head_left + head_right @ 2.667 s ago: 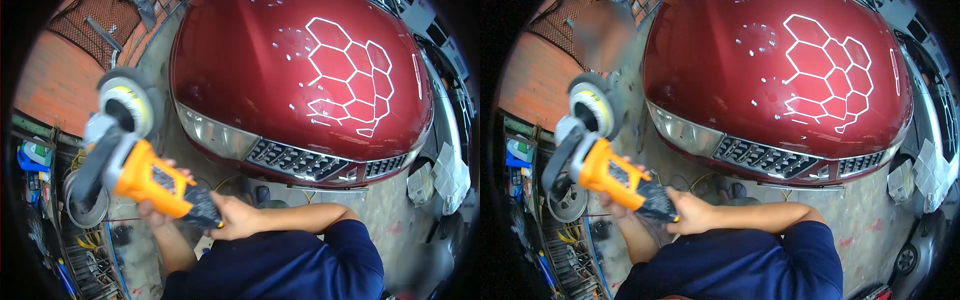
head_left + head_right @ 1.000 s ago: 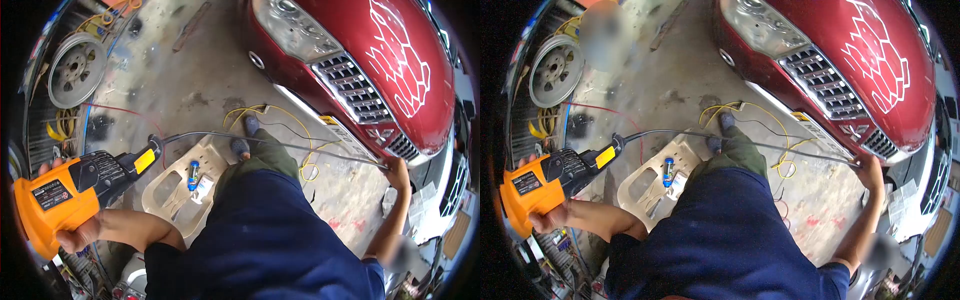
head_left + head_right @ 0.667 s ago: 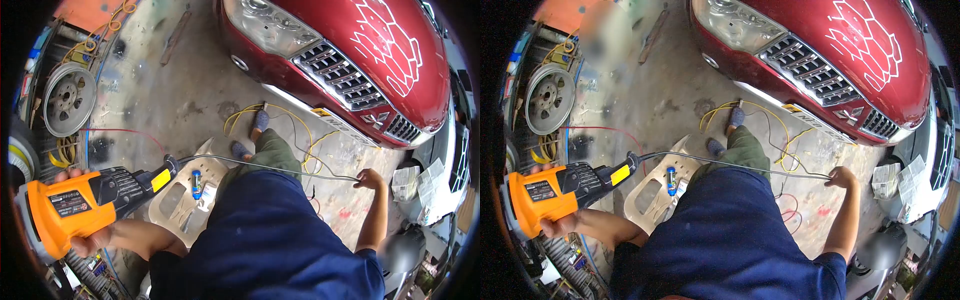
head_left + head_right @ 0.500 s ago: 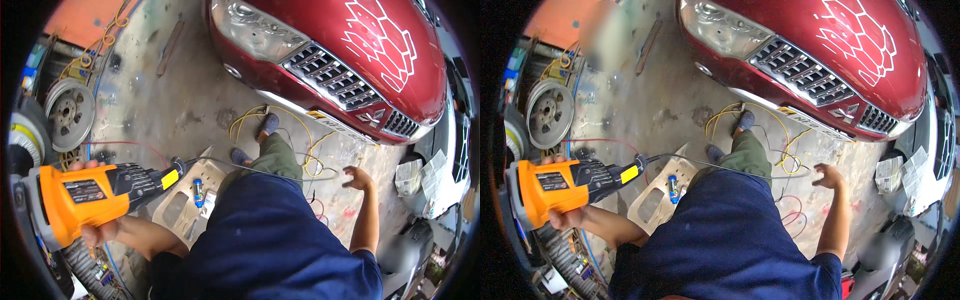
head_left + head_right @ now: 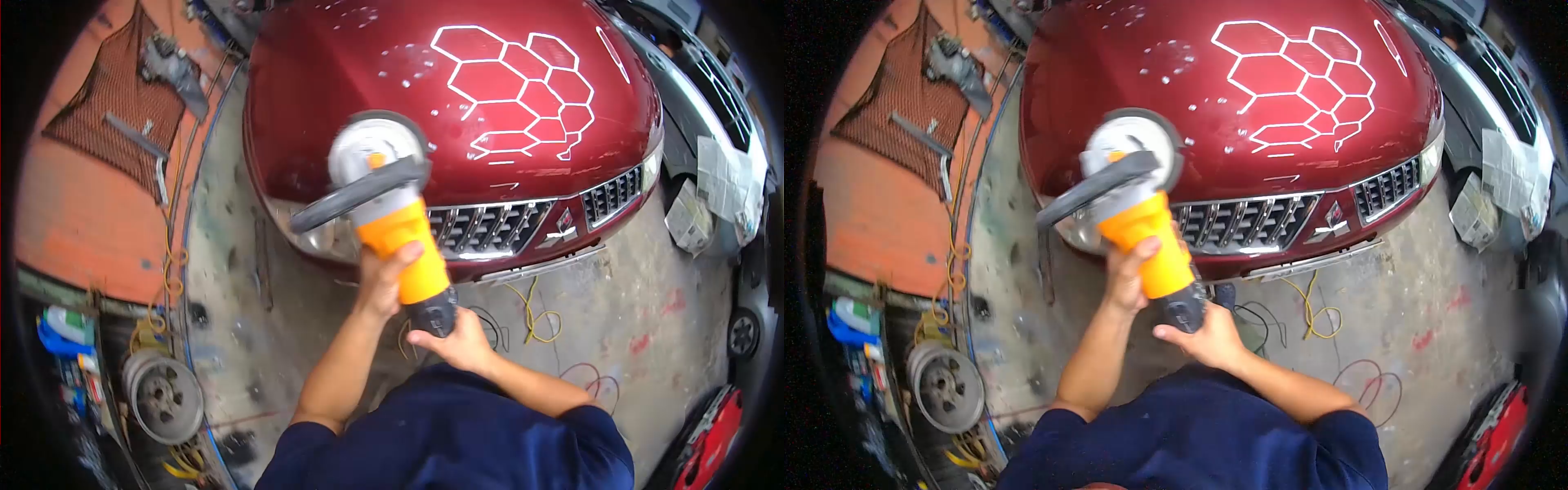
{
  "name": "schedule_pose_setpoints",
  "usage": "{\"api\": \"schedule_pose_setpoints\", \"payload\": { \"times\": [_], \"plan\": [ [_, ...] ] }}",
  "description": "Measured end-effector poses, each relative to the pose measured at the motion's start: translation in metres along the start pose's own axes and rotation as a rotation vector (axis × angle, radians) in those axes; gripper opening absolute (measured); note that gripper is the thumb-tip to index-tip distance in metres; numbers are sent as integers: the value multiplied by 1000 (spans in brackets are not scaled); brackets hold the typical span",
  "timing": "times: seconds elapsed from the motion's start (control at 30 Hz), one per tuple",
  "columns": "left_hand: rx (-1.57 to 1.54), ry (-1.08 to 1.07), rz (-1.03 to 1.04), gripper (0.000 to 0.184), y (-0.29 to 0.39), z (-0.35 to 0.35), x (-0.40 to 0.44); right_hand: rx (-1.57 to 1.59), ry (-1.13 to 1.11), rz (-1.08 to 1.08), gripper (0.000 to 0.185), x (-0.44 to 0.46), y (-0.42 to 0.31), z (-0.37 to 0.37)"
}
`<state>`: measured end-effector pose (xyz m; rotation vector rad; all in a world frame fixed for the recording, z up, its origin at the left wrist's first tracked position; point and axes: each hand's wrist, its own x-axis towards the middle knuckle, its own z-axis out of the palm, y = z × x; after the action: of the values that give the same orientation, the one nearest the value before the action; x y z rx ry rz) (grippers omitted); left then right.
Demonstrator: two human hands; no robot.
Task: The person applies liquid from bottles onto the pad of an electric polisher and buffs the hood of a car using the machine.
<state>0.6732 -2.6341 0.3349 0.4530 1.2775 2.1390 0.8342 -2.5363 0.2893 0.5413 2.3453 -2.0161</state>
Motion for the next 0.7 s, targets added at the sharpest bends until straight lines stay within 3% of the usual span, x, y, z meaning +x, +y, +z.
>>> {"api": "schedule_pose_setpoints", "payload": {
  "times": [0.13,0.27,0.37,0.6,0.63,0.7],
  "plan": [
    [-26,-83,-147,37,-26,34,82,110,186,120,63,32,12,-33],
    [25,-176,-212,41,-31,53,114,75,311,54,65,41,4,-58],
    [-18,-169,-228,48,-37,65,125,34,382,145,68,38,-2,-71],
    [-105,-323,-196,60,-42,97,161,256,504,268,53,14,4,-75],
    [-105,-325,-161,62,-47,106,163,326,479,352,44,11,-2,-77],
    [-75,-364,-177,61,-59,120,168,472,604,256,40,10,6,-71]
  ]
}}
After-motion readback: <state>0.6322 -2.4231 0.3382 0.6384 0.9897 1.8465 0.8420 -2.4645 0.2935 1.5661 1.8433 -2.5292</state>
